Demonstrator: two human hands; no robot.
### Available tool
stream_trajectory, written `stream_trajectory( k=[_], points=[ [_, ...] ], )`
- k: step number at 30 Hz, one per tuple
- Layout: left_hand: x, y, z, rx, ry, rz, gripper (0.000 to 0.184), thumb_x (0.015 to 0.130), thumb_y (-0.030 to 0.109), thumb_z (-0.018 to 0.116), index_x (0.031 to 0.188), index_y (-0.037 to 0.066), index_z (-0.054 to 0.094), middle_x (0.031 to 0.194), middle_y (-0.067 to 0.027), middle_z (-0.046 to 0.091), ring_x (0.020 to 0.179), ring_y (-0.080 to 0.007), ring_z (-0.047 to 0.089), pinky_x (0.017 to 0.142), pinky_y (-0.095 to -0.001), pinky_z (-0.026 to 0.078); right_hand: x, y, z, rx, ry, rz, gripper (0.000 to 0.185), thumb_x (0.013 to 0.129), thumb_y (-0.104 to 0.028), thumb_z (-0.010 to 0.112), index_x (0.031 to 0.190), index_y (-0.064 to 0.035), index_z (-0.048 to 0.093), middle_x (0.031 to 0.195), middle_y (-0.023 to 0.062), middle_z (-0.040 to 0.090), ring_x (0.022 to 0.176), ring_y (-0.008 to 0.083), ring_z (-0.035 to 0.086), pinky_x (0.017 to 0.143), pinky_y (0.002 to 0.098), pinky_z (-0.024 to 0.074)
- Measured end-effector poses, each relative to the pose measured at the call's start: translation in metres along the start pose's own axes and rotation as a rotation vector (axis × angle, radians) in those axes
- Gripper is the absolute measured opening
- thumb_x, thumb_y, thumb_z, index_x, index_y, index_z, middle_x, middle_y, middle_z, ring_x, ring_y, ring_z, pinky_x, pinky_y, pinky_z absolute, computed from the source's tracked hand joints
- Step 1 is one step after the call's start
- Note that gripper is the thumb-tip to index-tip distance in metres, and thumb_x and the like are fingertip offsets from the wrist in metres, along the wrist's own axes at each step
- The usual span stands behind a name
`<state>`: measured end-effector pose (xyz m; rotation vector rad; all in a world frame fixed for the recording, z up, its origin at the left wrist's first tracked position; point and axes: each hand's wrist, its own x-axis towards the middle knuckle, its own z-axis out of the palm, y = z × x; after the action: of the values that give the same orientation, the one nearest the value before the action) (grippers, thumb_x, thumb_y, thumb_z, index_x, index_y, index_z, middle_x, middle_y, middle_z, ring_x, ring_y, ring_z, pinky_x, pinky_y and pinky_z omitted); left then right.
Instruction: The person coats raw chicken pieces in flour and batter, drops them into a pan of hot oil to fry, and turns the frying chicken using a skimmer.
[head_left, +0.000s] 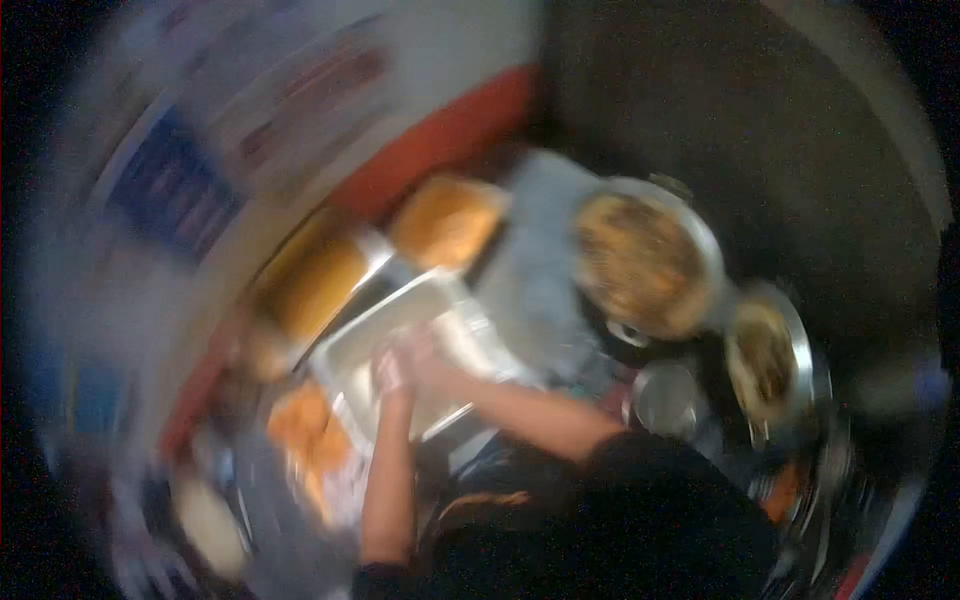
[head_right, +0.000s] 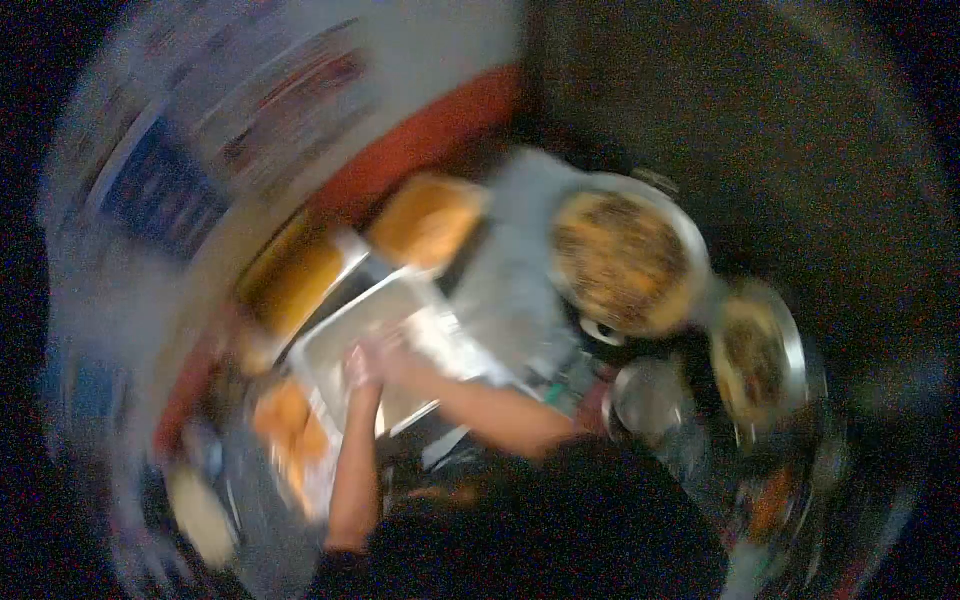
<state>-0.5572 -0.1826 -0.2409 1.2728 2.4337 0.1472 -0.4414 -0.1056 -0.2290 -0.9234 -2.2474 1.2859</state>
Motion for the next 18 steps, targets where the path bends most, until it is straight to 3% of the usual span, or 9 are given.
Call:
stream_trajectory(
  k=[5,18],
  points=[
    [-0.032,0.055,-0.007,-0.019,0.209,0.131,0.041,0.082,0.031,0.050,0.113,0.006,0.052,0.109,-0.0193,0.056,0.100,-0.0304,0.053,0.088,-0.0395,0.039,0.041,0.015,0.050,0.474,0.243,0.373,0.030,0.085,-0.030,0.041,0.082,-0.0016,0.051,0.084,0.0090,0.048,0.078,0.0216,0.050,0.070,0.0367,0.0419],
    [-0.068,0.071,-0.027,0.003,0.217,0.132,0.037,0.080,0.026,0.053,0.108,0.001,0.053,0.105,-0.0193,0.057,0.094,-0.0285,0.055,0.082,-0.0369,0.042,0.025,0.009,0.040,0.468,0.454,0.327,0.018,0.079,-0.021,0.047,0.079,-0.0030,0.051,0.081,0.0102,0.050,0.077,0.0248,0.051,0.068,0.0376,0.0420]
  ],
)
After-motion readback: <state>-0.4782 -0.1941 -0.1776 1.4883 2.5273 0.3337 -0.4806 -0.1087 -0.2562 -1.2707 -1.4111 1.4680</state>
